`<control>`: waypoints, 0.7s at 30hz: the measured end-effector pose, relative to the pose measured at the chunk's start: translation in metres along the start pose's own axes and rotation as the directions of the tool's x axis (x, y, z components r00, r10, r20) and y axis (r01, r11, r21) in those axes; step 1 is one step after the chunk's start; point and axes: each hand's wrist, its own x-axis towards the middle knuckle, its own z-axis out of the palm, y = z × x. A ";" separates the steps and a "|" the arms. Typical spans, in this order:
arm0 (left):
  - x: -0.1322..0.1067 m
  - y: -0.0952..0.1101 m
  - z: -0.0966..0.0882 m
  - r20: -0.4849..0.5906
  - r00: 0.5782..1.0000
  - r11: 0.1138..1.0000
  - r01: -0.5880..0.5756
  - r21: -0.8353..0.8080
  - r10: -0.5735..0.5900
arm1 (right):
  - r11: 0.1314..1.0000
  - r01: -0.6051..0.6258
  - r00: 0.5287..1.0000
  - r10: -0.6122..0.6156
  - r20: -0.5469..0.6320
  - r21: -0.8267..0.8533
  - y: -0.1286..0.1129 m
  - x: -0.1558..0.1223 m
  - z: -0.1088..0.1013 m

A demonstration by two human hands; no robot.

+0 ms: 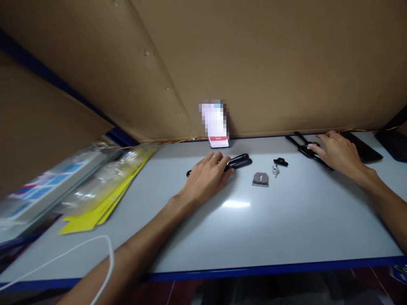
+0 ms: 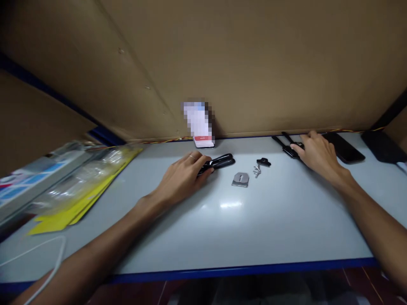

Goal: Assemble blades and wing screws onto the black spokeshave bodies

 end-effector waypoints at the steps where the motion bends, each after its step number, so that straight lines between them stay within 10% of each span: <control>1: 0.002 -0.003 -0.001 0.047 0.999 0.999 0.009 0.037 -0.011 | 0.999 0.019 0.998 -0.016 -0.066 0.041 -0.005 -0.002 -0.002; 5: 0.002 -0.007 -0.004 0.155 0.988 0.997 -0.034 0.075 0.022 | 0.944 0.272 0.959 -0.248 -0.140 0.188 -0.045 -0.026 -0.008; 13: -0.007 -0.001 -0.011 0.226 0.970 0.994 -0.098 0.051 0.084 | 0.651 0.653 0.695 -0.718 0.035 0.387 -0.106 -0.079 0.008; 21: -0.013 0.013 -0.013 0.248 0.957 0.988 -0.153 -0.008 0.150 | 0.736 0.540 0.776 -0.623 0.096 0.408 -0.083 -0.066 0.022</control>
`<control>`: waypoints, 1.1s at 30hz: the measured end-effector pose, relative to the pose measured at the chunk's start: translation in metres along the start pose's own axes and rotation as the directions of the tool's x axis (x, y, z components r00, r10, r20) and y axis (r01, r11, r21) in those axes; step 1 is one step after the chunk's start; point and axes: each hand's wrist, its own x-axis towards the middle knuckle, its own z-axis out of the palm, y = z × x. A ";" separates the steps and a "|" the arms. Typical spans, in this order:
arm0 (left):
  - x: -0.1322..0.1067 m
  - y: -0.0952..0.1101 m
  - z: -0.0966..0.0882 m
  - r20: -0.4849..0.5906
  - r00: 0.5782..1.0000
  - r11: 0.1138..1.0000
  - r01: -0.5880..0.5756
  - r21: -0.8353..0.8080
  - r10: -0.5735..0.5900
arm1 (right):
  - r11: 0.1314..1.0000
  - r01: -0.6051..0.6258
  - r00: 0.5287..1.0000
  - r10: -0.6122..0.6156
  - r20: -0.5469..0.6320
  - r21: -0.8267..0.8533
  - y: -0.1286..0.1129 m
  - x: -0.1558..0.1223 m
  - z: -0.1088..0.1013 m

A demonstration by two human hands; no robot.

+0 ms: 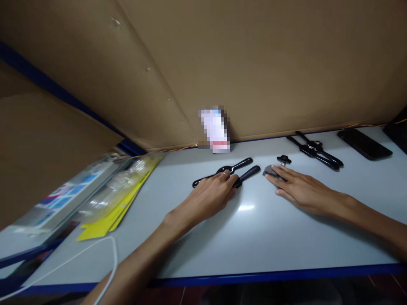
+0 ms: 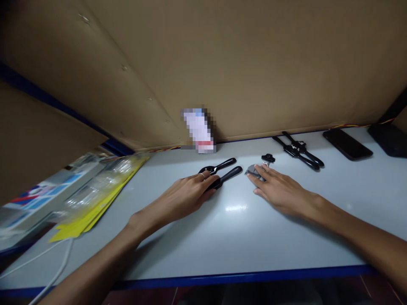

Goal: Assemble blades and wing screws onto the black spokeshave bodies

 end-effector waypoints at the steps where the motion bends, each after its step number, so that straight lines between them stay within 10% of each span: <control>1: -0.001 0.000 -0.001 0.000 1.000 1.000 -0.017 -0.014 0.017 | 1.000 -0.014 1.000 0.014 -0.003 -0.008 0.002 0.000 0.001; 11: -0.008 0.016 -0.002 -0.076 0.955 0.931 -0.295 -0.215 0.286 | 0.996 -0.080 0.976 0.086 -0.201 0.039 0.019 0.009 -0.023; 21: -0.006 0.031 0.016 -0.268 0.898 0.865 -0.420 -0.276 0.350 | 0.907 -0.419 0.762 0.376 -0.526 0.042 0.057 0.012 -0.048; 33: 0.003 0.038 0.030 -0.284 0.909 0.870 -0.387 -0.305 0.305 | 0.962 -0.262 0.899 0.217 -0.380 -0.070 0.046 0.029 -0.009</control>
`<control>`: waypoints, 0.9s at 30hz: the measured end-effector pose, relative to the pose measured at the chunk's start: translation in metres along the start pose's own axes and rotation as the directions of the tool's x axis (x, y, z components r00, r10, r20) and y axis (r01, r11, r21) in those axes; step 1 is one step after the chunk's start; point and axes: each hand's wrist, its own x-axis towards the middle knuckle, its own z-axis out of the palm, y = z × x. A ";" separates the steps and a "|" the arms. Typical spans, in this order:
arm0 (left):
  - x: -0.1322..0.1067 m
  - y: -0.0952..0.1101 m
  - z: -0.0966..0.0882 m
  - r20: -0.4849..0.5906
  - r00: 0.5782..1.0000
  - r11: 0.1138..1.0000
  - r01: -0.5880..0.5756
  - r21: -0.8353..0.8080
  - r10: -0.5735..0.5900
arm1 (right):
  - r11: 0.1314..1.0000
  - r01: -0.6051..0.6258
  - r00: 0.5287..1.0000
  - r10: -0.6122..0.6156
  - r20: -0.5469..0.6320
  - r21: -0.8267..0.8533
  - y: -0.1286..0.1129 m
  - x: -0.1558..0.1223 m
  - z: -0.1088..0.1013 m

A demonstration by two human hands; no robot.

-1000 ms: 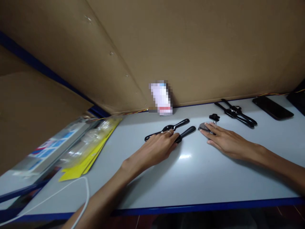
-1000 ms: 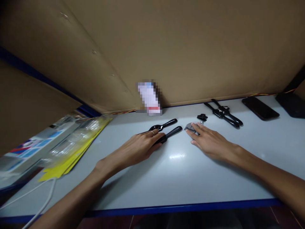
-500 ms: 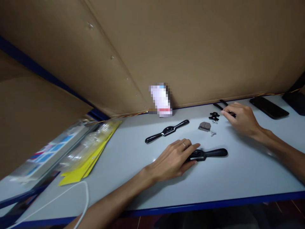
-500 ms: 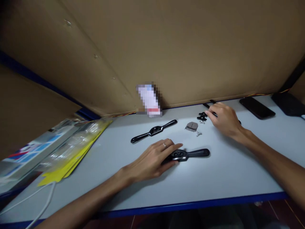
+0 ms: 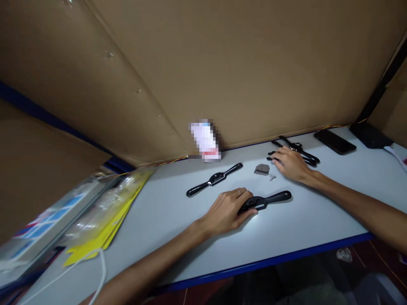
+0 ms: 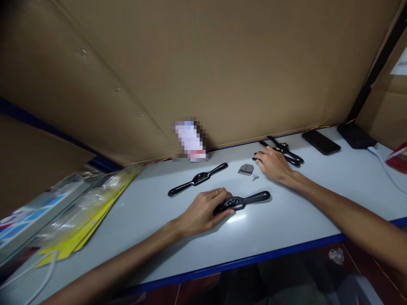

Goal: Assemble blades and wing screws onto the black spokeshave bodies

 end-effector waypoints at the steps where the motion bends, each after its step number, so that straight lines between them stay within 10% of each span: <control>1: 0.000 0.000 0.000 -0.002 1.000 1.000 -0.002 0.000 0.002 | 1.000 0.015 1.000 -0.015 0.018 -0.002 -0.006 0.000 0.002; 19: -0.011 -0.014 -0.010 0.003 0.997 0.997 -0.076 -0.016 0.076 | 0.970 -0.156 0.978 0.125 0.168 0.189 -0.042 0.014 -0.003; 27: -0.012 -0.016 -0.019 0.096 0.991 0.989 -0.104 0.109 0.094 | 0.782 -0.229 0.962 0.089 0.259 0.580 -0.059 0.003 -0.036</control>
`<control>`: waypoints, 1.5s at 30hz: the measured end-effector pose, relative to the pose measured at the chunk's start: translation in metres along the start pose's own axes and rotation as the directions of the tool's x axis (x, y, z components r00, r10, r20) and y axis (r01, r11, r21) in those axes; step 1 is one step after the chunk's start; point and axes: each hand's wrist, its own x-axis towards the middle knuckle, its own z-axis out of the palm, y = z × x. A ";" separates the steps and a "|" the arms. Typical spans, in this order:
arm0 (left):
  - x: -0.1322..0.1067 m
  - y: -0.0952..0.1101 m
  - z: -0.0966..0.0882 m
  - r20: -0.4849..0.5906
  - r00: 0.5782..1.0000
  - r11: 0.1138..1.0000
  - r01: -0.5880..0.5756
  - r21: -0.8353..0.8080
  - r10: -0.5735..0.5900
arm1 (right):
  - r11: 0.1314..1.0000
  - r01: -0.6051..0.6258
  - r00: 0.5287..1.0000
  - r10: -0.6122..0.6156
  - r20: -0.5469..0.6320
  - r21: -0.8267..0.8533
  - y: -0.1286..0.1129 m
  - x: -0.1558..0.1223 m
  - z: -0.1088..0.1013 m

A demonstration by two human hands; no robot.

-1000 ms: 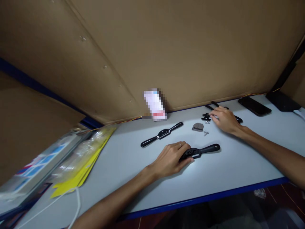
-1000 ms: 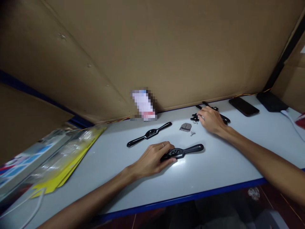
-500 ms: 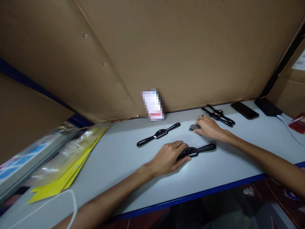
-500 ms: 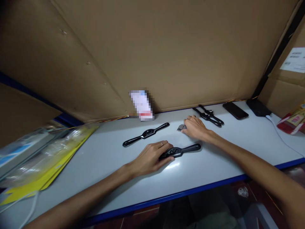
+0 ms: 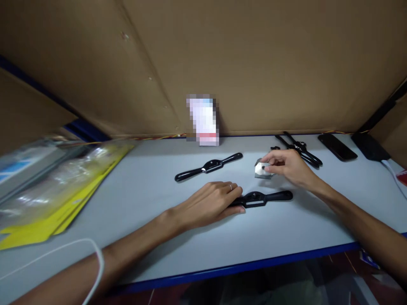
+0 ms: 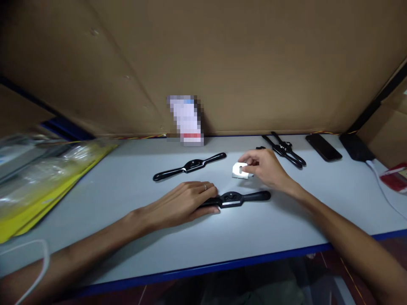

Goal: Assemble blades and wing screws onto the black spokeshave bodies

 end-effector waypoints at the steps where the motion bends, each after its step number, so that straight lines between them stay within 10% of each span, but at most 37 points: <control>1: 0.000 0.000 -0.001 0.008 1.000 1.000 -0.005 -0.003 0.005 | 0.993 -0.009 0.999 0.005 0.039 0.117 -0.004 -0.004 0.000; 7: -0.002 -0.001 -0.004 0.024 0.999 1.000 -0.028 0.003 0.028 | 0.918 -0.178 0.967 0.096 0.235 0.355 -0.013 -0.017 0.014; 21: -0.006 0.002 0.001 -0.083 0.983 0.957 -0.136 0.257 0.162 | 0.924 -0.184 0.975 0.128 0.184 0.334 -0.020 -0.021 0.029; 31: -0.006 0.002 0.002 -0.059 0.993 0.973 -0.088 0.212 0.102 | 0.997 -0.066 0.980 0.070 0.188 -0.028 -0.017 -0.023 0.033; 45: -0.005 0.006 0.001 -0.069 0.996 0.997 -0.052 0.061 0.056 | 0.997 -0.058 0.965 0.071 0.253 -0.060 -0.020 -0.022 0.029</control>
